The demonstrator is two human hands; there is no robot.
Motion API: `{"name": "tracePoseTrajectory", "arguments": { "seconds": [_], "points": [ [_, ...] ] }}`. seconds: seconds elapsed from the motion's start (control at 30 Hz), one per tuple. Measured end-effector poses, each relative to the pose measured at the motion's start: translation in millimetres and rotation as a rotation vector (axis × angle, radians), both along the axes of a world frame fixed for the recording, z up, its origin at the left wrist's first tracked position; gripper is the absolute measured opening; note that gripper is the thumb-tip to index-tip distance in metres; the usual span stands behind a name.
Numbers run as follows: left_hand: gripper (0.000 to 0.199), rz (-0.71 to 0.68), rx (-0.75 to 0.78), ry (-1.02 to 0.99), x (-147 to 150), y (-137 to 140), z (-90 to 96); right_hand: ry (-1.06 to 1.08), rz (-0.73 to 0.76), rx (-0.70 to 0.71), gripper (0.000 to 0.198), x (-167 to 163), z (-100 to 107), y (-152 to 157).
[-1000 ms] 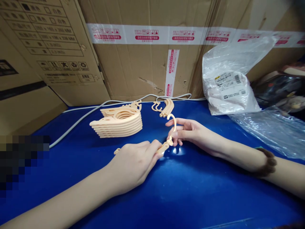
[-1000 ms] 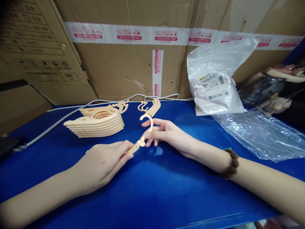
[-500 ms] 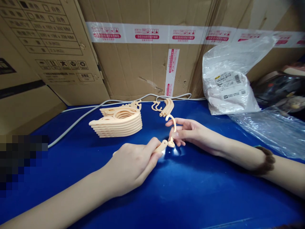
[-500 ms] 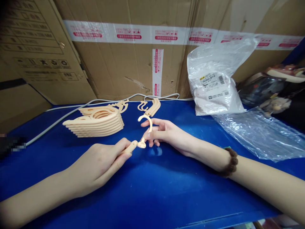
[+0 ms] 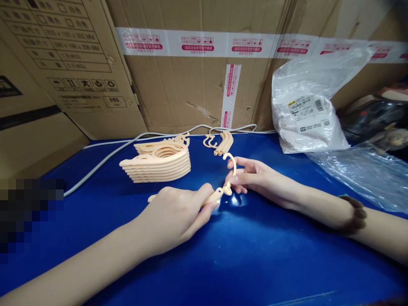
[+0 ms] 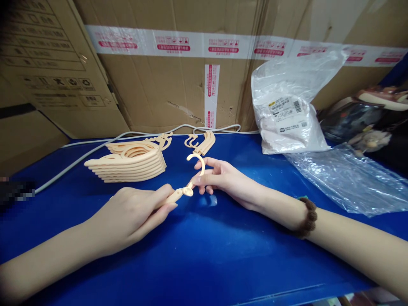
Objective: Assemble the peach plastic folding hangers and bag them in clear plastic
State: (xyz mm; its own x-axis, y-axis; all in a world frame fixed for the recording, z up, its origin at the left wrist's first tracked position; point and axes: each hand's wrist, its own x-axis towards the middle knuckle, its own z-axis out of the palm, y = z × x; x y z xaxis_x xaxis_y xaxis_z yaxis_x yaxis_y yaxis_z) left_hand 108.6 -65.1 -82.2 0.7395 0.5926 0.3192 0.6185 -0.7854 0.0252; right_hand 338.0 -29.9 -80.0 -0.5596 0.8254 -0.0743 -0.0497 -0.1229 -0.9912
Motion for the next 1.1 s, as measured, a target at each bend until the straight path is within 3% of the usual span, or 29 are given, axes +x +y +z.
{"name": "tracePoseTrajectory", "arguments": {
  "seconds": [0.33, 0.6, 0.77, 1.0, 1.1],
  "points": [
    [0.022, -0.044, 0.018, 0.041, -0.8, -0.7, 0.4, -0.004, 0.055, 0.019, 0.028, 2.2, -3.4, 2.0],
    [0.031, -0.063, 0.156, 0.094, 0.5, -1.3, 3.3, -0.030, 0.007, 0.033, 0.029, -1.9, -1.5, -1.5],
    [0.035, -0.040, 0.182, 0.146, 1.4, -3.3, 4.0, -0.077, -0.027, 0.064, 0.033, -3.9, 0.1, -3.0],
    [0.036, 0.013, 0.168, 0.171, 5.2, -4.1, 2.2, -0.099, -0.054, 0.182, 0.026, -3.4, 4.5, -2.9],
    [0.034, 0.037, 0.222, 0.157, 4.0, -1.5, 5.2, -0.102, 0.003, 0.203, 0.028, -7.5, 2.0, -12.0]
  ]
}}
